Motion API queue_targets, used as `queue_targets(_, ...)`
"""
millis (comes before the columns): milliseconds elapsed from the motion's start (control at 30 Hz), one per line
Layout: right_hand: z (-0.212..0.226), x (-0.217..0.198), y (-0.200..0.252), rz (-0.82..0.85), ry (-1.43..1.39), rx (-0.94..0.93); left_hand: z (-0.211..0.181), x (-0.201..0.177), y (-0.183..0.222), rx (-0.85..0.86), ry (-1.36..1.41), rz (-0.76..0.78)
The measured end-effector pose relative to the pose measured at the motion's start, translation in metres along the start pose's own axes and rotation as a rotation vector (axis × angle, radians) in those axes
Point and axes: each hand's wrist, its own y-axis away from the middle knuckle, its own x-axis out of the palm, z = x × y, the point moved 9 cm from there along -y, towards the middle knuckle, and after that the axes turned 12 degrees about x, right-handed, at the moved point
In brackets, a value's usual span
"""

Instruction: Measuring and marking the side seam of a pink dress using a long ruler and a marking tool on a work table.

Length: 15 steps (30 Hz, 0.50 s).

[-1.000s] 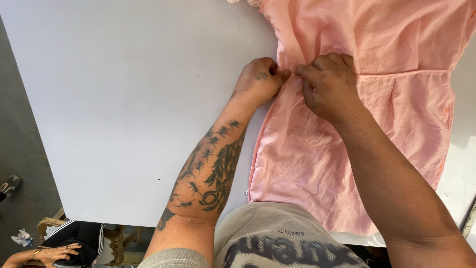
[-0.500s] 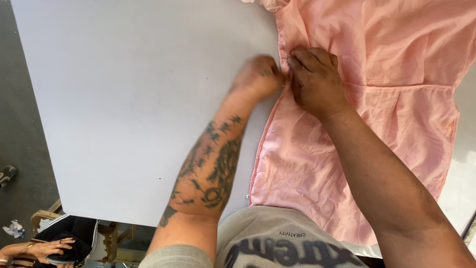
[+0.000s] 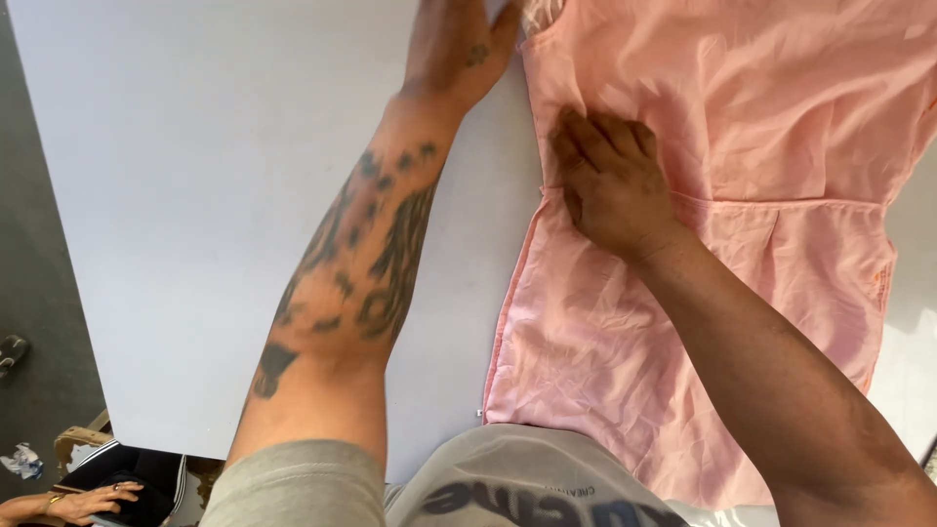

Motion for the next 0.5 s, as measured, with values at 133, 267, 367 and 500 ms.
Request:
queue_targets(133,-0.007,-0.009,-0.004,-0.053,-0.017,0.041,-0.032,-0.015,0.038,-0.233,0.052,-0.189)
queue_targets(267,-0.003,-0.001,-0.007,-0.03,0.109,0.045,-0.079,0.01,0.045,-0.033,-0.261,0.052)
queue_targets(367,0.005,-0.011,-0.013,-0.065,0.133,0.028,-0.07,0.006,0.046,0.03,-0.272,0.023)
queue_targets(500,0.026,-0.043,-0.02,-0.235,0.013,-0.023,-0.064,-0.001,0.046,0.035,-0.244,0.058)
